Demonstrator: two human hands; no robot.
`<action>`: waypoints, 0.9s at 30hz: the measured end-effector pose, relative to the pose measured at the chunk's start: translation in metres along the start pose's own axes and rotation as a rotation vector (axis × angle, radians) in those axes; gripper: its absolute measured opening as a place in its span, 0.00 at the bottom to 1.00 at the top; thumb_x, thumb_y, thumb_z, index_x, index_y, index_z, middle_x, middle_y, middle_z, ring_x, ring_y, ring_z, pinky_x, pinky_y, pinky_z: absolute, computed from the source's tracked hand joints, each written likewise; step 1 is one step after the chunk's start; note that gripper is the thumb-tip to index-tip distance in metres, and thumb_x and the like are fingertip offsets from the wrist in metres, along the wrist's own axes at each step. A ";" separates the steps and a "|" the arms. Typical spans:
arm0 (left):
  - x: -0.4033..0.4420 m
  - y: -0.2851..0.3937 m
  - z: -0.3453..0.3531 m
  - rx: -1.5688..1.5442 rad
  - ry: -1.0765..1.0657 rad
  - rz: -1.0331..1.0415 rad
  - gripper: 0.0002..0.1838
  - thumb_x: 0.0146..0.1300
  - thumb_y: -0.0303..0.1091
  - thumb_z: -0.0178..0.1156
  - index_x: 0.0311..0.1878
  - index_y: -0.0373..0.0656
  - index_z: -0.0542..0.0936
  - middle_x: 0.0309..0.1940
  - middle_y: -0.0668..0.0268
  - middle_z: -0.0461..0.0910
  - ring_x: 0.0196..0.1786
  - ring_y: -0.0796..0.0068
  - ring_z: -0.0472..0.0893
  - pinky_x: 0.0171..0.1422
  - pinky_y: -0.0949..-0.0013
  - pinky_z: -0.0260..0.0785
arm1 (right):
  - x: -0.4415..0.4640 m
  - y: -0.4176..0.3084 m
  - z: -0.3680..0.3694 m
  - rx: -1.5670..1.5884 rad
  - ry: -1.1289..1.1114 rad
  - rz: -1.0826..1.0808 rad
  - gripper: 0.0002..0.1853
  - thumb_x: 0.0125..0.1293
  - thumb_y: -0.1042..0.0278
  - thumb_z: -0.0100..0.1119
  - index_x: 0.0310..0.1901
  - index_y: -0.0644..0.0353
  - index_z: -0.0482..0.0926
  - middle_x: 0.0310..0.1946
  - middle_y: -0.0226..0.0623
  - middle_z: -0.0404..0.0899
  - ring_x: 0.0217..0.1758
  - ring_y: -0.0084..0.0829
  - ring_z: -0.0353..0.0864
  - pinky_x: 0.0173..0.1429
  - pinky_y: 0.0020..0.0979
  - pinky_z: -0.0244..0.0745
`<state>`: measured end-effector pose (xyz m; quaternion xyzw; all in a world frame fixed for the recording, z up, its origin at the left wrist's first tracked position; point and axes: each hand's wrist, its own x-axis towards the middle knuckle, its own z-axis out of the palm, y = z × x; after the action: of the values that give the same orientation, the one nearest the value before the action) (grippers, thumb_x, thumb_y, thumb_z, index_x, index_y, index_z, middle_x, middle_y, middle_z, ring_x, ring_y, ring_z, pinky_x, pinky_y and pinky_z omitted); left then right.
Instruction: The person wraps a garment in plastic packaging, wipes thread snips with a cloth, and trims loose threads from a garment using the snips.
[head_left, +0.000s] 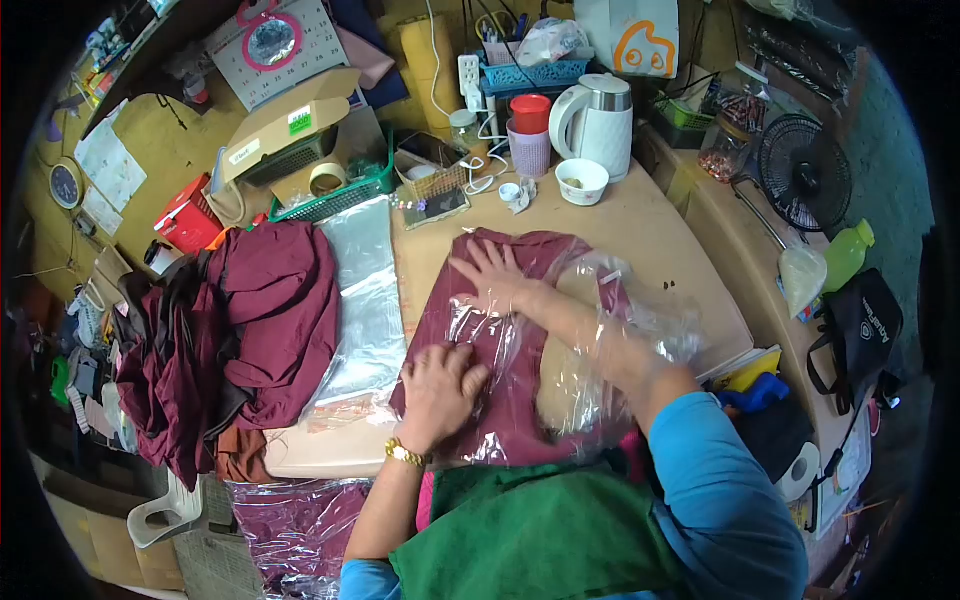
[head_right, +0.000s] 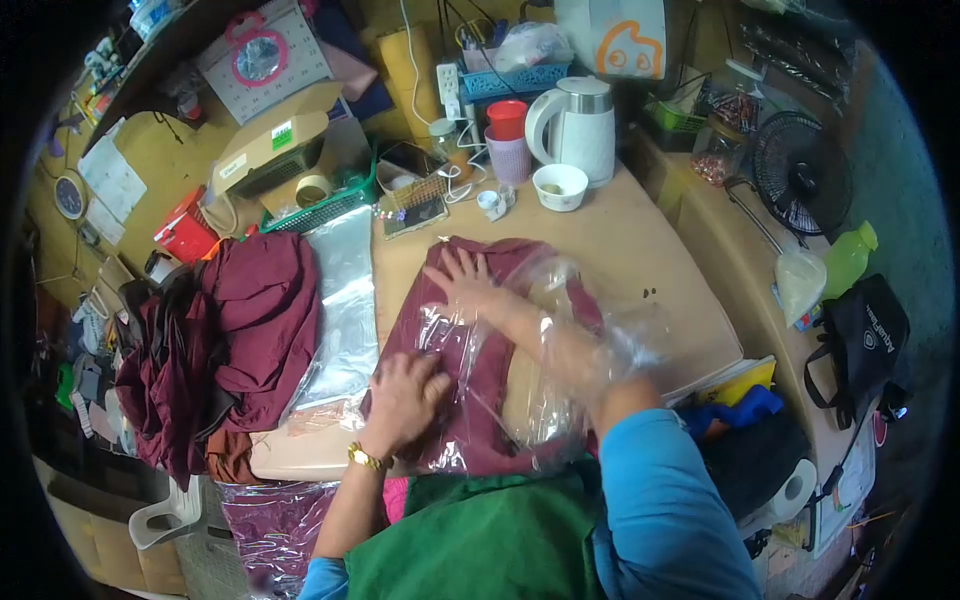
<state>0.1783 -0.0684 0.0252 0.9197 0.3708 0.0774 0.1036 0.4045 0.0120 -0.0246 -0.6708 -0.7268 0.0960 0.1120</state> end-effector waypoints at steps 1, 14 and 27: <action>0.013 0.000 -0.008 0.001 0.077 -0.174 0.29 0.67 0.55 0.52 0.58 0.38 0.71 0.58 0.50 0.70 0.64 0.47 0.68 0.64 0.40 0.59 | -0.008 -0.010 0.000 -0.038 0.025 -0.040 0.45 0.65 0.28 0.43 0.76 0.46 0.47 0.77 0.54 0.36 0.79 0.58 0.33 0.76 0.65 0.30; -0.005 -0.086 -0.011 -1.103 -0.021 -0.365 0.13 0.70 0.33 0.57 0.44 0.29 0.82 0.33 0.65 0.84 0.32 0.83 0.77 0.38 0.75 0.71 | -0.302 0.025 -0.119 1.152 -0.564 -0.348 0.21 0.66 0.55 0.61 0.58 0.53 0.78 0.65 0.40 0.72 0.73 0.37 0.64 0.76 0.50 0.51; -0.013 -0.120 -0.101 -0.848 0.780 -0.297 0.12 0.69 0.36 0.59 0.32 0.38 0.80 0.26 0.77 0.75 0.28 0.88 0.66 0.30 0.78 0.58 | -0.228 0.017 -0.184 1.194 0.699 0.169 0.06 0.68 0.71 0.58 0.35 0.63 0.79 0.27 0.41 0.84 0.22 0.24 0.81 0.28 0.26 0.78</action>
<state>0.0671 0.0208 0.0921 0.6399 0.4428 0.5357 0.3279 0.4913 -0.2153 0.1393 -0.5403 -0.4165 0.2659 0.6811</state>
